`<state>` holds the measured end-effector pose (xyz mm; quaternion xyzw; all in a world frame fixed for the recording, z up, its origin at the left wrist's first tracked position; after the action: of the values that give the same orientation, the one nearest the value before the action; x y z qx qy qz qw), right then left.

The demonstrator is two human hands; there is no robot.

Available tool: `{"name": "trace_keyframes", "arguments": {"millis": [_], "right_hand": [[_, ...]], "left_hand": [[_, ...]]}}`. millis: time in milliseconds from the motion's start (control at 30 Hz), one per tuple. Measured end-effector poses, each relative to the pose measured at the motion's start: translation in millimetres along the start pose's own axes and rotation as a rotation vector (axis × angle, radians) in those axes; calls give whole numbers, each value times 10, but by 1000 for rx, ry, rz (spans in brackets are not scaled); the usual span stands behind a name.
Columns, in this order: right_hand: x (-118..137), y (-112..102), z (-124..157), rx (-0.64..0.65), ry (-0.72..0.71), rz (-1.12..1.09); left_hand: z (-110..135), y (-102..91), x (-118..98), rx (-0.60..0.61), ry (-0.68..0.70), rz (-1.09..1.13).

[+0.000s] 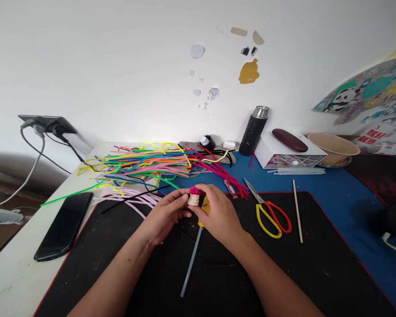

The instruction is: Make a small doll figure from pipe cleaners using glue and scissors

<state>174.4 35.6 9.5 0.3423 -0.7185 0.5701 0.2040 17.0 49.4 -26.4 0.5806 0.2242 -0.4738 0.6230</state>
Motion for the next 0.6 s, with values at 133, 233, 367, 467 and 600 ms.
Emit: {"name": "trace_keyframes", "arguments": {"millis": [133, 233, 367, 467, 600], "right_hand": [[19, -3, -2, 1, -22, 7], [12, 25, 11, 5, -40, 17], [-18, 81, 24, 27, -35, 18], [-8, 83, 26, 32, -39, 11], [21, 32, 27, 2, -46, -6]], "left_hand": [[7, 46, -35, 48, 43, -80], [2, 64, -42, 71, 81, -143], [-3, 56, -13, 72, 99, -173], [-4, 42, -6, 38, 98, -173], [-16, 18, -57, -31, 136, -121]]}}
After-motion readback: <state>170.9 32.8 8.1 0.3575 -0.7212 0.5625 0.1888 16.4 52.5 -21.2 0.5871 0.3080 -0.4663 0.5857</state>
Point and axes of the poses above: each hand's wrist, its own z-axis away from the middle knuckle, its own y-axis out of the palm, x = y × z, the point moved 5 cm from there along -z, towards the middle knuckle, and after that the axes turned 8 degrees about y, right-handed, at the moved point
